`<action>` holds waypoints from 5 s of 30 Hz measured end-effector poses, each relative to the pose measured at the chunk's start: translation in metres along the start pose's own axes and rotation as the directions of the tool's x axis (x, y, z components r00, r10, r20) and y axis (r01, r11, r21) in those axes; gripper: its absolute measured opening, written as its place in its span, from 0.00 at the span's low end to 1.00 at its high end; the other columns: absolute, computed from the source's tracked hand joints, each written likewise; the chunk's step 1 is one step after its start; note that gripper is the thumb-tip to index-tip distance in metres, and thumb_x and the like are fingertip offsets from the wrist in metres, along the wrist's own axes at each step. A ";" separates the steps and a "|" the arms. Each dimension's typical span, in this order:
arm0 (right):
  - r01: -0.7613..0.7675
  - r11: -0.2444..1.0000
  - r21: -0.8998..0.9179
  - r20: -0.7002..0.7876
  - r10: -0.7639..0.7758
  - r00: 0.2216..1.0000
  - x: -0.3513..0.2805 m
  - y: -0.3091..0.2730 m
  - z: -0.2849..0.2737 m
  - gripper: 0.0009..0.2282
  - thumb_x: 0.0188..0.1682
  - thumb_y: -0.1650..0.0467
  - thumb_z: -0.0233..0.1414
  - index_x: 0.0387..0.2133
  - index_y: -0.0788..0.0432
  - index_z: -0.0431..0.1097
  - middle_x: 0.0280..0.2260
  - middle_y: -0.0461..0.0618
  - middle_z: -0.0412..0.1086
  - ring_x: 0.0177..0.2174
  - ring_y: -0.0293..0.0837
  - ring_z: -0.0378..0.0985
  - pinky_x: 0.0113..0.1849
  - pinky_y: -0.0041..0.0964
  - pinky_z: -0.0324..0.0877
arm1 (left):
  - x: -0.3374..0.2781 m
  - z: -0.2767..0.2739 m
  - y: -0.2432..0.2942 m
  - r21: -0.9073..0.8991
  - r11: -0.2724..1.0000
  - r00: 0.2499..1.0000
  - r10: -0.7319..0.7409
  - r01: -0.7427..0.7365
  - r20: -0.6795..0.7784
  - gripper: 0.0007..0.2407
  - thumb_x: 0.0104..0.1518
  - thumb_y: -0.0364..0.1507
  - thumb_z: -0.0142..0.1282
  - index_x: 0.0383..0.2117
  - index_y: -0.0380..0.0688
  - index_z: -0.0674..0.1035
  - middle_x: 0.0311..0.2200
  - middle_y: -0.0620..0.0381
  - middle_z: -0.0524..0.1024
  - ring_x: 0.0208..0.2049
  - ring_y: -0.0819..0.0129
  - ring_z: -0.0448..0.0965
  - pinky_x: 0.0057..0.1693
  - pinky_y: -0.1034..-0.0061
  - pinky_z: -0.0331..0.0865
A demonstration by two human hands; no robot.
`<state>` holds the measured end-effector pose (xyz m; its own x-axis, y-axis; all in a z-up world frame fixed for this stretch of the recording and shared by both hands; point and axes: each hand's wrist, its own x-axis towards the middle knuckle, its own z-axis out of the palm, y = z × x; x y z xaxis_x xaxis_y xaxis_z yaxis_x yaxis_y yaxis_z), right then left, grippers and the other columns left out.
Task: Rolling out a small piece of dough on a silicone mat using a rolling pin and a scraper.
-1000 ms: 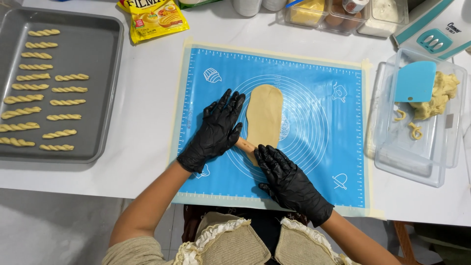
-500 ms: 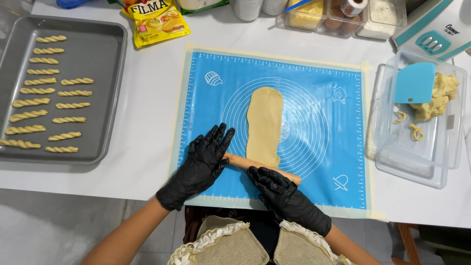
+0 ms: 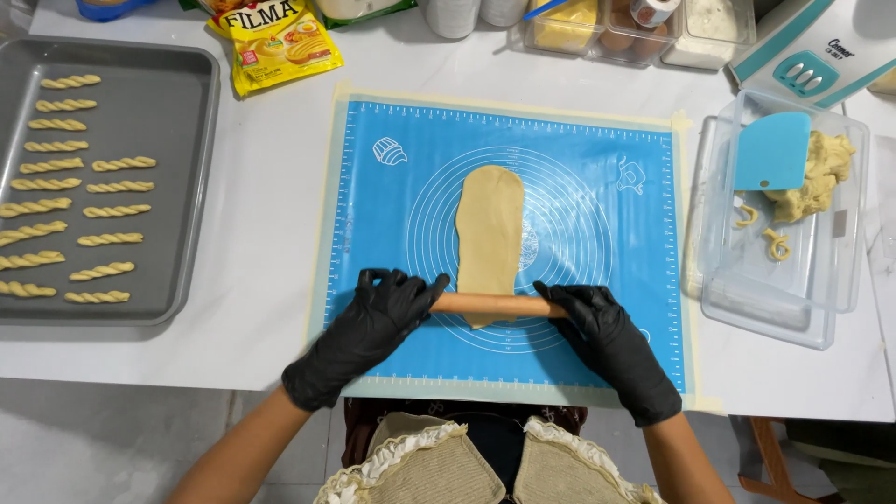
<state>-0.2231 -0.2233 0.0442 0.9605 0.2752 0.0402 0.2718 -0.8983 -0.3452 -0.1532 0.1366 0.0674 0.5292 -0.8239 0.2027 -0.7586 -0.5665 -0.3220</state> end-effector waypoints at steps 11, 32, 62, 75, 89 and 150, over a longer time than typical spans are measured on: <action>0.249 0.963 0.104 -0.085 -0.241 0.967 0.056 0.015 -0.021 0.20 0.57 0.60 0.45 0.61 0.52 0.66 0.53 0.54 0.69 0.57 0.55 0.69 0.57 0.52 0.63 | 0.080 0.049 -0.016 -0.509 0.860 0.935 -0.172 -0.010 -0.309 0.21 0.67 0.49 0.42 0.65 0.66 0.69 0.62 0.62 0.68 0.67 0.60 0.62 0.64 0.57 0.54; 0.199 0.978 0.057 0.072 -0.203 0.977 -0.017 -0.033 0.010 0.32 0.54 0.61 0.50 0.71 0.53 0.46 0.67 0.57 0.55 0.65 0.60 0.56 0.62 0.56 0.54 | 0.016 0.002 0.048 -0.356 0.935 0.992 -0.048 0.003 -0.117 0.26 0.64 0.30 0.49 0.71 0.54 0.60 0.72 0.52 0.55 0.70 0.55 0.59 0.67 0.57 0.57; 0.266 0.931 0.252 -0.287 -0.190 0.939 0.058 0.013 0.000 0.20 0.57 0.75 0.45 0.63 0.70 0.61 0.57 0.76 0.64 0.56 0.72 0.64 0.55 0.62 0.63 | 0.147 0.083 -0.013 -0.492 0.867 0.958 -0.201 0.076 -0.206 0.25 0.69 0.48 0.40 0.70 0.60 0.60 0.73 0.62 0.55 0.74 0.59 0.50 0.72 0.56 0.42; 0.349 0.928 -0.131 -0.211 -0.371 0.904 0.089 0.013 0.014 0.24 0.52 0.68 0.52 0.64 0.57 0.62 0.63 0.64 0.60 0.59 0.67 0.64 0.56 0.61 0.63 | 0.200 0.094 -0.023 -0.611 0.787 0.901 -0.324 0.086 -0.290 0.26 0.68 0.46 0.50 0.71 0.59 0.62 0.71 0.60 0.60 0.70 0.63 0.60 0.74 0.55 0.46; 0.319 0.945 -0.072 -0.161 -0.326 0.931 0.124 0.083 0.010 0.22 0.48 0.65 0.45 0.59 0.43 0.69 0.59 0.52 0.68 0.62 0.62 0.63 0.62 0.62 0.53 | 0.272 0.195 -0.050 -0.482 0.863 0.904 -0.319 0.153 -0.284 0.27 0.65 0.49 0.42 0.72 0.71 0.56 0.73 0.70 0.54 0.73 0.64 0.55 0.67 0.59 0.56; 0.091 0.990 -0.106 0.024 -0.088 0.996 0.194 0.040 -0.018 0.28 0.57 0.68 0.39 0.69 0.21 0.48 0.69 0.38 0.48 0.65 0.60 0.54 0.55 0.66 0.64 | 0.138 0.127 -0.057 -0.261 0.834 0.853 -0.518 0.485 -0.071 0.27 0.71 0.46 0.35 0.75 0.55 0.50 0.75 0.48 0.47 0.74 0.43 0.46 0.70 0.49 0.43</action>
<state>-0.0248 -0.2120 0.0547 0.9310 0.3619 0.0477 0.3624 -0.9009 -0.2387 0.0118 0.0575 -0.0038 0.8172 -0.4102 0.4049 -0.4755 -0.8768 0.0712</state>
